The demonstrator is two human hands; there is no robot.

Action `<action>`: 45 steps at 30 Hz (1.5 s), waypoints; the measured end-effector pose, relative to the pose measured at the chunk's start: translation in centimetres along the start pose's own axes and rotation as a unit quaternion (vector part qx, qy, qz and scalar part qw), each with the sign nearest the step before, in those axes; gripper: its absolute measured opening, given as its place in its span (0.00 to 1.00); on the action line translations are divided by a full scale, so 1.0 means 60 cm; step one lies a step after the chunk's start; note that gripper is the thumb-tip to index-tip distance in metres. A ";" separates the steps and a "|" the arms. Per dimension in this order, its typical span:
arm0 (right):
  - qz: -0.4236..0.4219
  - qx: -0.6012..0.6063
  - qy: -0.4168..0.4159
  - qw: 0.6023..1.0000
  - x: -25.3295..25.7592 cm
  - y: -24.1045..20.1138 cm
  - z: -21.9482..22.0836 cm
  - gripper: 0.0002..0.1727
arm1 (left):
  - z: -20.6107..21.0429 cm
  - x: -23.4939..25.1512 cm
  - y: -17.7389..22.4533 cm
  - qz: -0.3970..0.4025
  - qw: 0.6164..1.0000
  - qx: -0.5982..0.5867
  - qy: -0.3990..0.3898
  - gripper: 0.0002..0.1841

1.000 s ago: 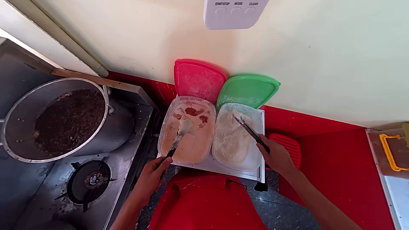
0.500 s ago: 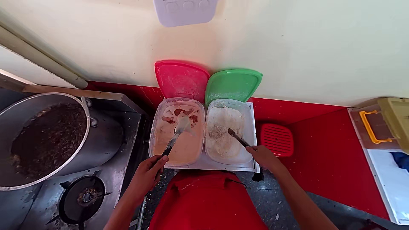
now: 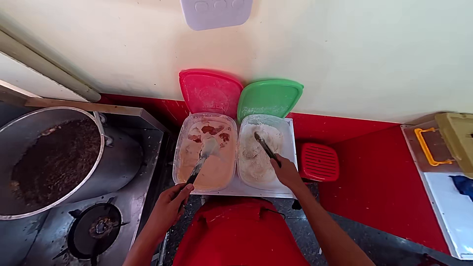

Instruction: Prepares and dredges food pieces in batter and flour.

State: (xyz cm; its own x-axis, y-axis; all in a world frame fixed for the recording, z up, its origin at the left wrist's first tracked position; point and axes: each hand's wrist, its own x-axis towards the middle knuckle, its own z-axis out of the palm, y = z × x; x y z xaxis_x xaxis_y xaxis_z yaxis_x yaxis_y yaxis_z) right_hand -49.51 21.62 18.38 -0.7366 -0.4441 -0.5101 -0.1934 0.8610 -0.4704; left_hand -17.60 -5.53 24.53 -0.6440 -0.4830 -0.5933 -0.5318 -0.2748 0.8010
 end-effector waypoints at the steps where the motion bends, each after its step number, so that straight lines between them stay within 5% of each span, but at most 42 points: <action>1: -0.029 -0.058 0.009 0.998 -0.010 -0.016 0.000 0.23 | -0.001 0.000 0.000 0.002 1.000 0.000 -0.002 0.17; 6: -0.061 -0.149 0.055 0.985 -0.126 0.011 -0.005 0.34 | -0.005 -0.003 -0.001 0.005 1.000 0.004 -0.001 0.18; 10: 0.029 -0.206 -0.074 0.975 -0.199 0.085 -0.004 0.31 | -0.010 -0.009 -0.011 -0.001 1.000 -0.012 0.014 0.18; 16: 0.007 -0.067 -0.035 0.997 -0.067 0.020 -0.051 0.27 | -0.009 -0.004 -0.002 -0.007 0.999 -0.018 0.026 0.17; 22: -0.017 -0.057 -0.050 0.997 0.113 -0.051 -0.050 0.25 | -0.005 -0.006 0.007 0.001 1.000 -0.012 0.024 0.17; 25: -0.079 -0.102 0.014 0.992 0.058 -0.048 -0.057 0.20 | -0.005 -0.008 0.005 0.015 0.999 -0.017 0.034 0.17; 30: -0.099 -0.136 0.066 0.984 -0.021 0.032 -0.070 0.24 | 0.002 -0.005 0.003 0.029 0.999 -0.022 0.035 0.17; 38: -0.097 -0.075 0.151 0.981 -0.118 0.077 -0.119 0.27 | 0.027 0.039 0.076 0.118 0.963 0.240 -0.039 0.28; 45: -0.101 -0.078 0.236 0.963 -0.208 0.104 -0.172 0.30 | 0.179 0.129 0.167 0.079 0.871 0.454 -0.170 0.24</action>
State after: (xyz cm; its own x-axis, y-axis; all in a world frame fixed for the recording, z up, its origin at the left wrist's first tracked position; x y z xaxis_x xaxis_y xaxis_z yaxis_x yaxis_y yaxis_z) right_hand -48.21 35.08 29.26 -0.8792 -0.4761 -0.0170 -0.4318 0.8114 -0.3939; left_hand -33.85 -3.08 27.12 -0.7928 -0.1391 -0.5934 -0.5379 0.6175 0.5739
